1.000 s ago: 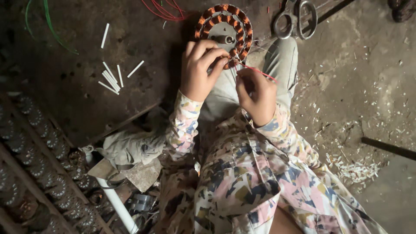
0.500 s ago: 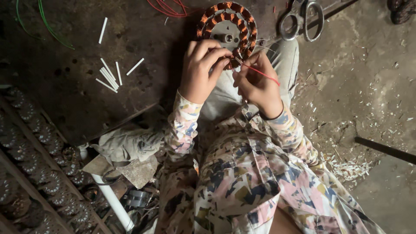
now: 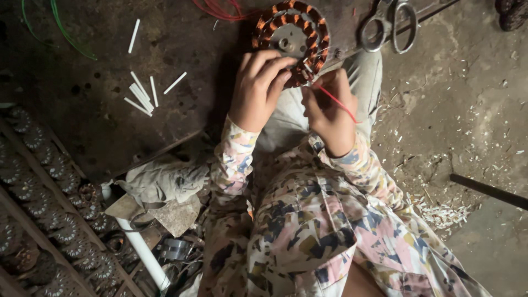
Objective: The person assembles a circular electrical component by inserting white plastic tubes into slots and threading red and green wires through them. They use shears to cut wires and adjust connections, repeating the process across multiple slots.
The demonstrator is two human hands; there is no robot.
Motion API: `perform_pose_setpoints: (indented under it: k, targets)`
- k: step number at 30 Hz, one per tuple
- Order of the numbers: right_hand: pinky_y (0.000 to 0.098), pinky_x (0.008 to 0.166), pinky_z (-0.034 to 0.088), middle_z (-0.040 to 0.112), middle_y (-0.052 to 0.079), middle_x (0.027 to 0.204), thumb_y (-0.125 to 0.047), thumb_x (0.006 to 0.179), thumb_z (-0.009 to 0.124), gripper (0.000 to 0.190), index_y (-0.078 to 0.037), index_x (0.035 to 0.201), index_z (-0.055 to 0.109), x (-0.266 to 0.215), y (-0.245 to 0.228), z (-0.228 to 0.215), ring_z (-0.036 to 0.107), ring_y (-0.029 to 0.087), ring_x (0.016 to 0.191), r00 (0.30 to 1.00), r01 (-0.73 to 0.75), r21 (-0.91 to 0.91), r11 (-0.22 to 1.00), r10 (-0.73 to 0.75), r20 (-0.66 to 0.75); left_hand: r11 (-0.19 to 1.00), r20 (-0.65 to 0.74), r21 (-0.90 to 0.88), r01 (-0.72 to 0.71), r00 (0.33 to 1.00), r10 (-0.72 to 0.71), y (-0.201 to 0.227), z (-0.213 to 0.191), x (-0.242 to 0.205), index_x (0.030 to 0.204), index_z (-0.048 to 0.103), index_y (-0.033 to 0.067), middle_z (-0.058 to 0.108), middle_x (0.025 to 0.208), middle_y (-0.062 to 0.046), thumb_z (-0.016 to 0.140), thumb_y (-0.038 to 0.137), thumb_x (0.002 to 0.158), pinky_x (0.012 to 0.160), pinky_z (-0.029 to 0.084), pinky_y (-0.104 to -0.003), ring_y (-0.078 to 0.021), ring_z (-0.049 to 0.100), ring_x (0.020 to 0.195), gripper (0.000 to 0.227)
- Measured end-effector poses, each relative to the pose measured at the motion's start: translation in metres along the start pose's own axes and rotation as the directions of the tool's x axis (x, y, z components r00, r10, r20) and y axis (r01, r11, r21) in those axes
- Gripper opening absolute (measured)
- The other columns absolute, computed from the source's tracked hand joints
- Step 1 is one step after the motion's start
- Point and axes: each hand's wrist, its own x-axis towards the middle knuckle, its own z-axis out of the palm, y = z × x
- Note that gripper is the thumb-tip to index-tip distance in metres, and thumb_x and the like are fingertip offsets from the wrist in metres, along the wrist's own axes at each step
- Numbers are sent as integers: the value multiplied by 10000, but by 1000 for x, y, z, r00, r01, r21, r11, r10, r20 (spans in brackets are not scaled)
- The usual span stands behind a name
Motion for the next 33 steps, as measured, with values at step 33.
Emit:
perform_pose_setpoints:
  k: [33]
  targets:
    - [281,777,510,610,98,971,91,978,706,187,17,1089,575,-4,-2,9,598,147,824,963,252,-237,938,-268,-37,997,-129,-23,67,989,-69,-1,10,-3,1122,701,80,623,1160,-82,696,84,978,975,480,-425,-317,581,1103,144]
